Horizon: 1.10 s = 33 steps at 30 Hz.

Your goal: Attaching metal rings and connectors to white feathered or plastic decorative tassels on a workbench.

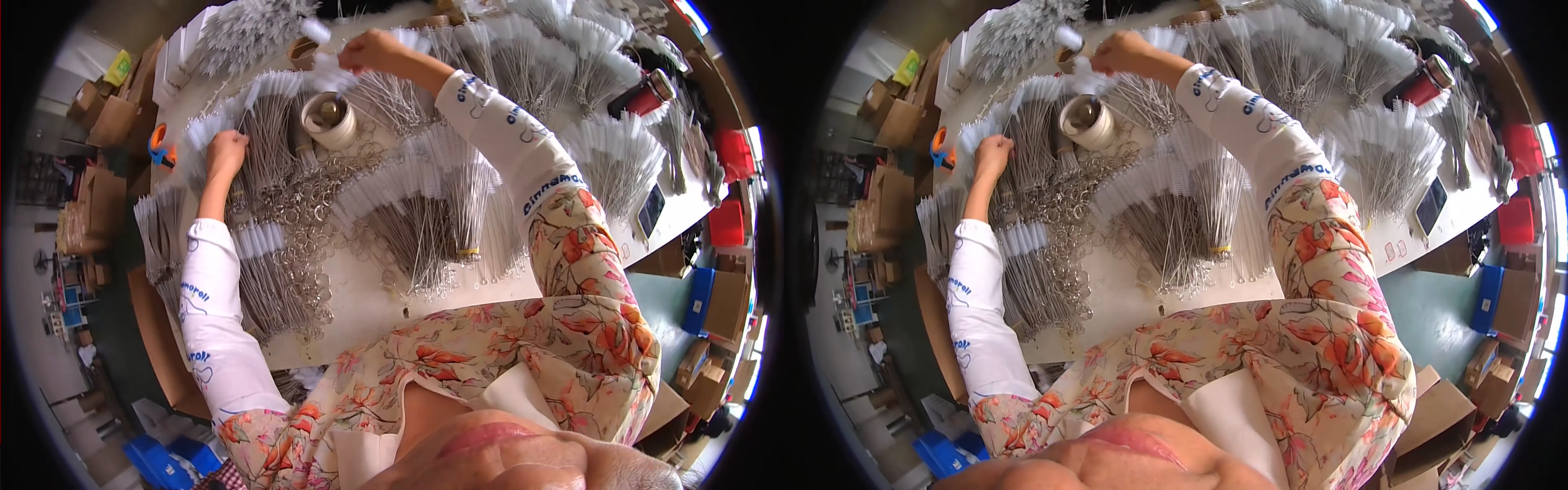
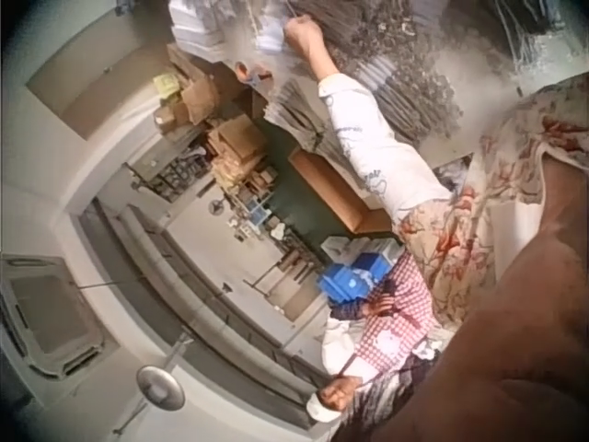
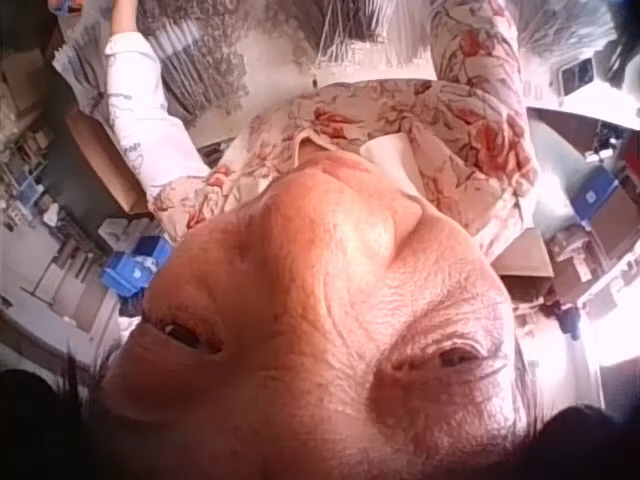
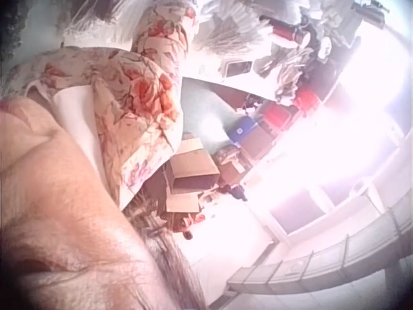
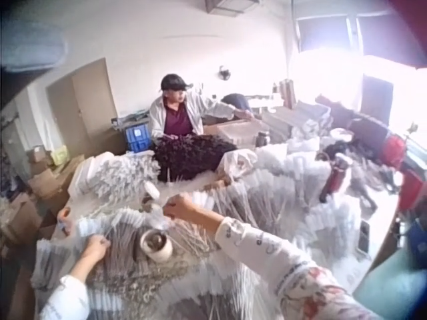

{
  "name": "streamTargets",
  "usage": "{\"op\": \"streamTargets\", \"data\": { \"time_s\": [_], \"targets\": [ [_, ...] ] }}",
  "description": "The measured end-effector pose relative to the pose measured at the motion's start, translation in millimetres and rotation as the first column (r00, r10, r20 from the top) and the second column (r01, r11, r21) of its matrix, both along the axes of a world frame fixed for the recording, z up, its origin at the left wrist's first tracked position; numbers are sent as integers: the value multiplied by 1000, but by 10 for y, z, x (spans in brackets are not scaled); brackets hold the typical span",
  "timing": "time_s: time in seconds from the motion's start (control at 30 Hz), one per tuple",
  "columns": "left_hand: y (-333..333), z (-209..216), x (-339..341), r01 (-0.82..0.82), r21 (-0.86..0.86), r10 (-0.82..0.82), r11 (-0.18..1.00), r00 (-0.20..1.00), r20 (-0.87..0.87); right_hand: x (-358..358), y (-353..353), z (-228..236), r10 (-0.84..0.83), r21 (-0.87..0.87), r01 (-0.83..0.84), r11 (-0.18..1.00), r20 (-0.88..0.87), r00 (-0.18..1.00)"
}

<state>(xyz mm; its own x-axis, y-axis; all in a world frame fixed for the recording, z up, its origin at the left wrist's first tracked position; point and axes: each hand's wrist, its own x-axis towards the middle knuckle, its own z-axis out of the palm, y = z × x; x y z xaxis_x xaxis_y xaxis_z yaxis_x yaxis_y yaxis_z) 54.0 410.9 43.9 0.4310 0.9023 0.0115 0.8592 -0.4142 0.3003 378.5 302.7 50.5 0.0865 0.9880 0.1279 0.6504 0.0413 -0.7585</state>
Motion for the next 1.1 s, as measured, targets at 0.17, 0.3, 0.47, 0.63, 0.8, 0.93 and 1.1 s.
{"op": "streamTargets", "data": {
  "time_s": [0.17, 0.3, 0.47, 0.63, 0.8, 0.93, 1.1],
  "targets": [
    [-153, 278, -202, 60, -21, -62, 998, 993, -97, 573, -477, 660, -39, 288, 250, 924, -581, 813],
    [-343, 477, -373, 113, -144, -100, 983, 990, 95, 1274, -997, 237, -385, 323, 376, 868, -40, 922],
    [-995, 972, -512, 53, -441, 169, 896, 878, 448, 1230, -1302, 34, -541, 44, 576, 817, 407, 736],
    [-1731, 1112, -709, 98, -429, 242, 898, 703, 668, 1178, -1390, -91, -571, -19, 669, 743, 503, 649],
    [-2305, 985, -922, 130, -495, 318, 859, 623, 715, 1423, -1379, -220, -493, -130, 572, 810, 378, 784],
    [-2511, 782, -1176, 143, -432, 291, 891, 551, 782, 1520, -1597, 177, -736, 211, 731, 649, -71, 673],
    [-2816, 828, -1245, 74, -470, 404, 879, 409, 818, 2019, -1647, 208, -617, 73, 819, 568, -621, 483]
  ]
}}
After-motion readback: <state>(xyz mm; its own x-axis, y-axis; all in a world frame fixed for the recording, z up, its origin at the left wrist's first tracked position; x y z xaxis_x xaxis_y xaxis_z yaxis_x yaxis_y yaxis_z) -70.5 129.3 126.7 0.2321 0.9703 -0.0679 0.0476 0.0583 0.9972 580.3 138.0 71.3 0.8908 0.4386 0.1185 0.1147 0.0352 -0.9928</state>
